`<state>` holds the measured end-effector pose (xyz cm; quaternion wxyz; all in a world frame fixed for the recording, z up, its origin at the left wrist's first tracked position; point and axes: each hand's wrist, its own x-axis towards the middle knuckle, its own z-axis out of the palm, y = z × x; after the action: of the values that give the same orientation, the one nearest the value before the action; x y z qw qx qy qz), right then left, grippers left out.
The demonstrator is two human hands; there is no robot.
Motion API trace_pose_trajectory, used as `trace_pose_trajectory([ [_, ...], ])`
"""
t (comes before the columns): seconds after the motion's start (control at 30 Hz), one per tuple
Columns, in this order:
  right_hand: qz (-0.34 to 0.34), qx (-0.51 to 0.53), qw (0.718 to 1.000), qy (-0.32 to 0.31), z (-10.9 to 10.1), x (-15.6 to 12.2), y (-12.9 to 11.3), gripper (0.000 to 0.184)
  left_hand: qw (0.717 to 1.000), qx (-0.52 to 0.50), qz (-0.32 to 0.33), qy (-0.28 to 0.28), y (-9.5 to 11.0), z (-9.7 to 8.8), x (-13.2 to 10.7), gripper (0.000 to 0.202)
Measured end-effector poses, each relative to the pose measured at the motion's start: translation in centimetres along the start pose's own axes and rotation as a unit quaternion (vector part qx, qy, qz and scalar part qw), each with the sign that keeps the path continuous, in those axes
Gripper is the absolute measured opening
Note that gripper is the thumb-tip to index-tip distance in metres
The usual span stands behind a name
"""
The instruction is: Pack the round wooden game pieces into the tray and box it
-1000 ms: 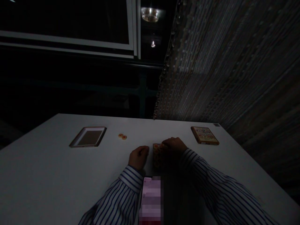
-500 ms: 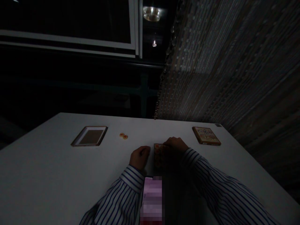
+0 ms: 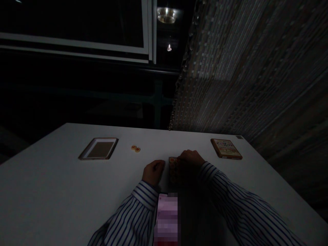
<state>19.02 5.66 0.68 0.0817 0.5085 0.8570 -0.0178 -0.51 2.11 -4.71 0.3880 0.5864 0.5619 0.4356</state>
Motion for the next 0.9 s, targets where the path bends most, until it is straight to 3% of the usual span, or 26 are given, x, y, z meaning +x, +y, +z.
trace_pose_trajectory([
  [0.43,0.005,0.013,1.0,-0.012,0.0,0.1,0.0,0.03,1.0,-0.001,-0.003,-0.005,-0.3,0.1,0.1,0.03],
  [0.6,0.016,0.033,0.999,0.026,-0.4,0.1,0.1,0.03,1.0,-0.001,0.012,0.003,0.3,-0.5,-0.2,0.029],
  [0.73,-0.003,0.058,0.997,0.06,-1.8,1.0,-1.1,0.029,0.999,0.031,0.03,0.028,0.2,-3.2,0.3,0.029],
  [0.9,-0.057,0.072,0.992,0.084,-2.8,4.8,-4.7,0.031,0.989,0.111,0.009,0.101,-2.0,-8.6,2.4,0.031],
])
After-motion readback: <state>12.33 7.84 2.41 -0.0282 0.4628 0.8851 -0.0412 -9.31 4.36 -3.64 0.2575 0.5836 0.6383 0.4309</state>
